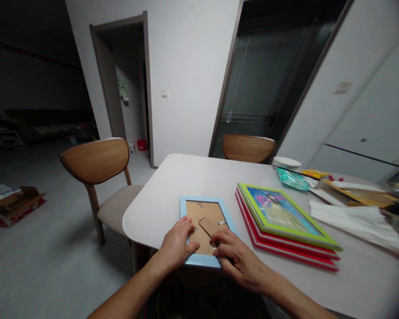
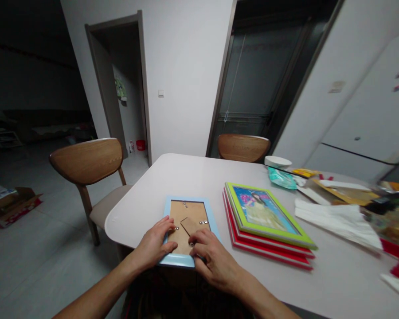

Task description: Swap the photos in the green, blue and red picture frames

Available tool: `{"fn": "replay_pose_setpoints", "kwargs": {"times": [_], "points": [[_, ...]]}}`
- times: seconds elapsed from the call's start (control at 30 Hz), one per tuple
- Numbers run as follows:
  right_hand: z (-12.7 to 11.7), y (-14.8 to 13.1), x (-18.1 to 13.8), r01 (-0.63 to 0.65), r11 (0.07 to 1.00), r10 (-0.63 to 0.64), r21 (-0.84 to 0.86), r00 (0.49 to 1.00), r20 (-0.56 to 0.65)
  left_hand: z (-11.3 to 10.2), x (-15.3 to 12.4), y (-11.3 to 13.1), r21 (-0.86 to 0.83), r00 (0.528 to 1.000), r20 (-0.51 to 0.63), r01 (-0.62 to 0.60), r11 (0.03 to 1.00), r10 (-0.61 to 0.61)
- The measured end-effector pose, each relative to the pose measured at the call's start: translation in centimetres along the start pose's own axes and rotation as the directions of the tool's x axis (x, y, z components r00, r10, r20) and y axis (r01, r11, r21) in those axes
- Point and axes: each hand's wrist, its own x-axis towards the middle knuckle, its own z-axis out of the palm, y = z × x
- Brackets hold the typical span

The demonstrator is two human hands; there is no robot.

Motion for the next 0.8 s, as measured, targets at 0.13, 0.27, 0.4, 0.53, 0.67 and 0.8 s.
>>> {"fn": "replay_pose_setpoints", "kwargs": {"times": [0.13, 0.27, 0.4, 0.53, 0.67, 0.8], "points": [[0.1, 1.7, -0.5, -0.214, 0.974, 0.223, 0.077, 0.964, -0.145, -0.9, -0.3, 0.6, 0.023, 1.000, 0.022, 0.002, 1.000, -0.002], [0.5, 4.0, -1.0, -0.509, 0.852, 0.517, 0.119, 0.786, -0.339, -1.4, -1.1, 3.0, 0.120, 0.995, 0.101, -0.010, 0.993, -0.002], [0.8, 3.9, -1.1, -0.550, 0.783, 0.620, 0.290, 0.723, -0.303, 0.4, -1.4, 5.2, 0.203, 0.966, 0.232, -0.162, 0.966, 0.113], [0.7, 2.7, -0.9, -0.497, 0.631, 0.720, 0.596, 0.662, -0.210, 2.1, -1.0, 5.9, 0.254, 0.960, 0.243, -0.203, 0.946, 0.141], [0.7, 2.4, -0.9, -0.409, 0.428, 0.802, 0.806, 0.584, -0.129, 1.9, -0.6, 5.7, 0.295, 0.969, 0.199, -0.202, 0.934, 0.147], [1.0, 2.2, -0.9, -0.372, 0.367, 0.816, 0.852, 0.568, -0.103, 2.3, 0.1, 4.7, 0.388, 0.970, 0.212, -0.197, 0.901, 0.120]]}}
